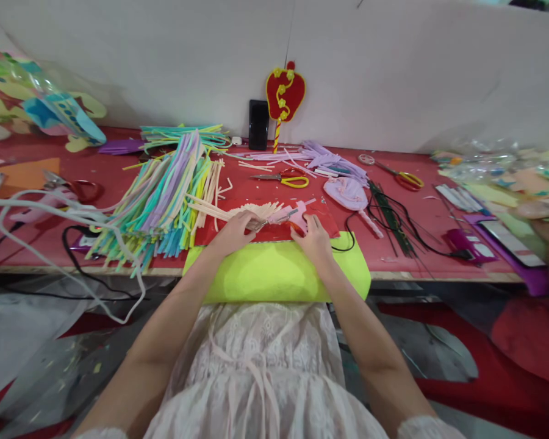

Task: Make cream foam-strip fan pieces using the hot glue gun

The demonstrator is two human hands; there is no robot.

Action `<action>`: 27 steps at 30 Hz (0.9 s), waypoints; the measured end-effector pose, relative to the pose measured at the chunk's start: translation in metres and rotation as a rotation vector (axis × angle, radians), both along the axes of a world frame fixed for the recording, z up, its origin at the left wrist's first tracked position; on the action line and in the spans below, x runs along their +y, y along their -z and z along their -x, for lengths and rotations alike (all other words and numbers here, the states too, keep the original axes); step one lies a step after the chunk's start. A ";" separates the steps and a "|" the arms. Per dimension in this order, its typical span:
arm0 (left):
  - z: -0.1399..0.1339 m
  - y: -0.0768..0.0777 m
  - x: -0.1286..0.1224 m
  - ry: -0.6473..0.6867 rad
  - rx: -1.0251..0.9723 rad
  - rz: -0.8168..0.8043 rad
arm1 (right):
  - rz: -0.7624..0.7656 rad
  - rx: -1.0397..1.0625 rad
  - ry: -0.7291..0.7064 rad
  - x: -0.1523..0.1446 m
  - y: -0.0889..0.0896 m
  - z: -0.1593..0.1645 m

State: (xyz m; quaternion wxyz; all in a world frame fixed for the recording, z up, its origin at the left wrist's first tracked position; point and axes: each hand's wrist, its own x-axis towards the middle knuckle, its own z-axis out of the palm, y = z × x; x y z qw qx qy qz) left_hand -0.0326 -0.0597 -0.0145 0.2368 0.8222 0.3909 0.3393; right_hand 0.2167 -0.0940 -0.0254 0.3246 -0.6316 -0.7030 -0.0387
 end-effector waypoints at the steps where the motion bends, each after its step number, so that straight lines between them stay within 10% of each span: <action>1: 0.000 -0.001 -0.001 -0.014 0.008 -0.015 | -0.002 0.006 0.002 0.000 0.000 0.000; 27: -0.030 -0.006 0.023 -0.130 0.206 -0.080 | -0.125 0.265 0.229 0.013 0.003 -0.025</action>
